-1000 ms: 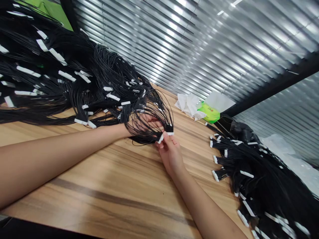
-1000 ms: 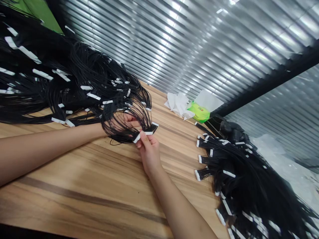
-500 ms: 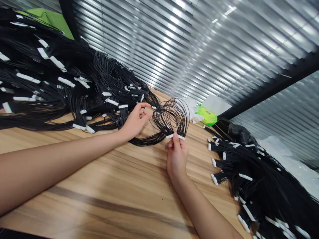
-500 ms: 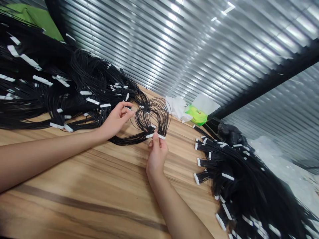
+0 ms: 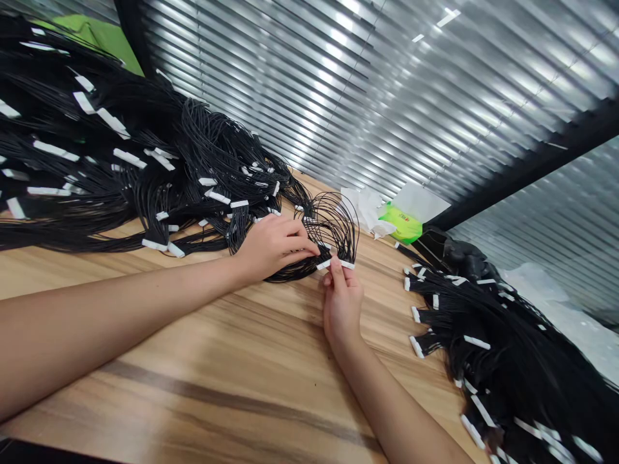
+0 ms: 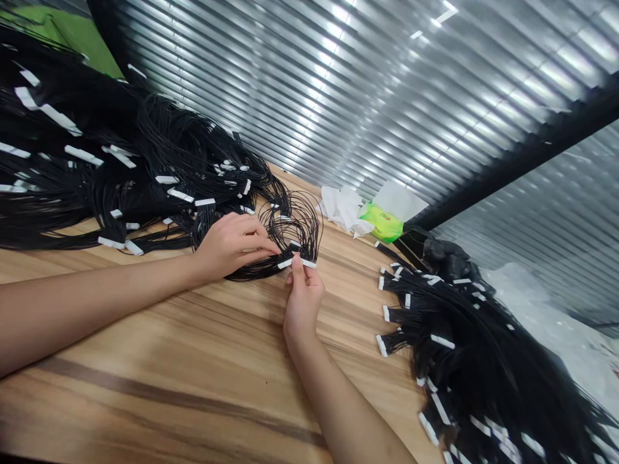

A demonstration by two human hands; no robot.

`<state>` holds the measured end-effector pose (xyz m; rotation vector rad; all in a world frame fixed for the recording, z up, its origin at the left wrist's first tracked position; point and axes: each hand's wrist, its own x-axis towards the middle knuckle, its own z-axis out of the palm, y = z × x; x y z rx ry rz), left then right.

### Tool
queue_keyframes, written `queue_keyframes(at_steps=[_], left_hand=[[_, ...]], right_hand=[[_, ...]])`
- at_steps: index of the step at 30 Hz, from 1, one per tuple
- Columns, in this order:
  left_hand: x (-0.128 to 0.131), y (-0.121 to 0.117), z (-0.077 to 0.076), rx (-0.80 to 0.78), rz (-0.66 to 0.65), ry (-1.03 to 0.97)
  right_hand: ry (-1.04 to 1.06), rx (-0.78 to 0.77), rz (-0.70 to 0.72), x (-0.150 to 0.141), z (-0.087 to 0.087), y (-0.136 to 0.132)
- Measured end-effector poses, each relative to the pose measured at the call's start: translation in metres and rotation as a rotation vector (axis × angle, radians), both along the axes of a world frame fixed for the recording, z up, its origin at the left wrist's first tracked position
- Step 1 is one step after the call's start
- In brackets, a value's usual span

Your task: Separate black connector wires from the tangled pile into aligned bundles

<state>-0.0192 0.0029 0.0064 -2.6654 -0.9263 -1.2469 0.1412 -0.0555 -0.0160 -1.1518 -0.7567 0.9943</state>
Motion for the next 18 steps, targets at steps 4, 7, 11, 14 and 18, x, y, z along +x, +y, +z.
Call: queue_keyframes(at_steps=[4,7,11,14,18], left_hand=[[0.002,-0.001,0.002,0.047,0.003,0.116],[0.007,-0.002,0.003,0.100,0.025,0.203],[0.010,-0.002,0.003,0.145,0.067,0.274],[0.006,-0.003,0.004,0.146,0.034,0.274],[-0.003,-0.005,0.007,0.115,-0.122,0.206]], right_hand=[[-0.037,-0.050,0.017,0.000,0.000,-0.001],[-0.032,-0.054,0.015,0.000,0.000,-0.002],[-0.008,-0.052,0.009,-0.001,0.000,-0.002],[0.050,-0.008,-0.008,-0.001,0.002,-0.001],[0.226,0.041,0.008,0.002,0.007,0.001]])
